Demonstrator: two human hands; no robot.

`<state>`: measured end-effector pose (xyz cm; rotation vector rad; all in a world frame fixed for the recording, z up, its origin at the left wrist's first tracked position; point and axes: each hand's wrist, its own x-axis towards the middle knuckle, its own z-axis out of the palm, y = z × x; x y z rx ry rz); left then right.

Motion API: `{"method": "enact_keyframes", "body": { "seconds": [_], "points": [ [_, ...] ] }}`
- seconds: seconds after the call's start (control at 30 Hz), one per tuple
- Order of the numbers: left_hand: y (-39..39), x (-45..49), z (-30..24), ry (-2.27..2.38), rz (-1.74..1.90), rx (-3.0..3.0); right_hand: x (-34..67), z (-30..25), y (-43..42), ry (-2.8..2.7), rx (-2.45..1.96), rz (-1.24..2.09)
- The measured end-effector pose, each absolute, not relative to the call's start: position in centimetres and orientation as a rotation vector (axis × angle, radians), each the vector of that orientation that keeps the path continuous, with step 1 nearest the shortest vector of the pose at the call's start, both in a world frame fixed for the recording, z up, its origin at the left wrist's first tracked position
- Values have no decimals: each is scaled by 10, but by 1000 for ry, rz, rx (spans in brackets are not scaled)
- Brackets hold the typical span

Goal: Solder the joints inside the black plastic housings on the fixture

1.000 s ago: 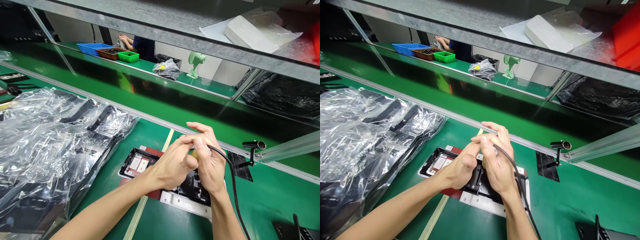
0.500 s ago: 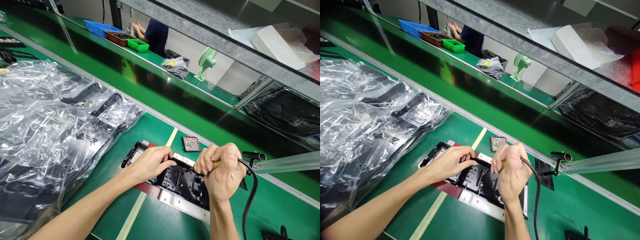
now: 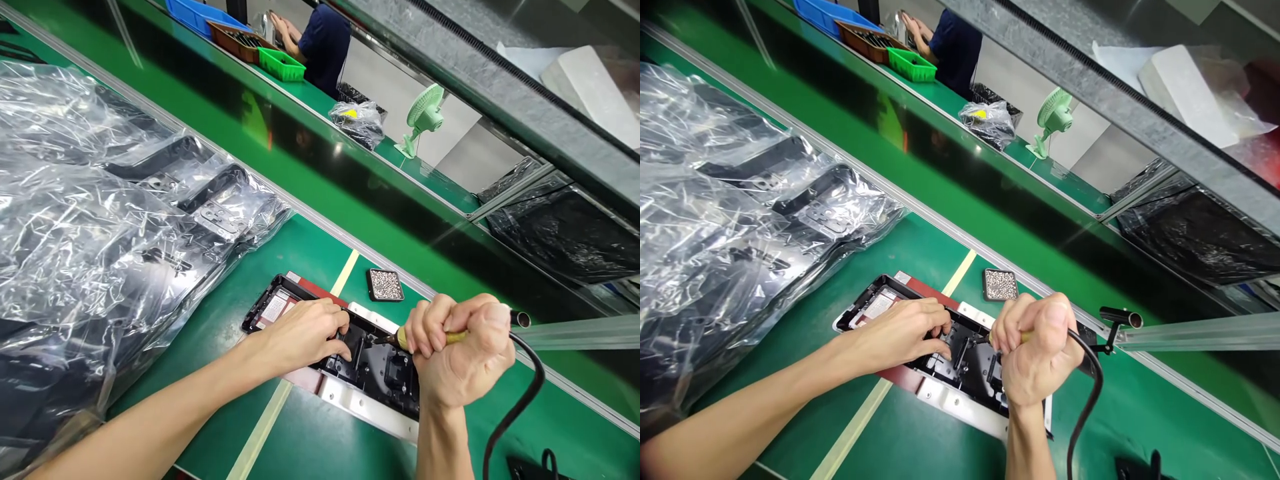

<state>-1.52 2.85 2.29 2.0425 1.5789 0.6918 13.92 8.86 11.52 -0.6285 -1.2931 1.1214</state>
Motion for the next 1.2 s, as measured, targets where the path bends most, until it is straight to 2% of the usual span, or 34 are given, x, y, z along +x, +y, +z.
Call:
{"method": "enact_keyframes", "body": {
  "seconds": [1.2],
  "points": [
    [26,-13,22,1599,663,2075,138,114,88,-1265,-636,1118]
  ]
}}
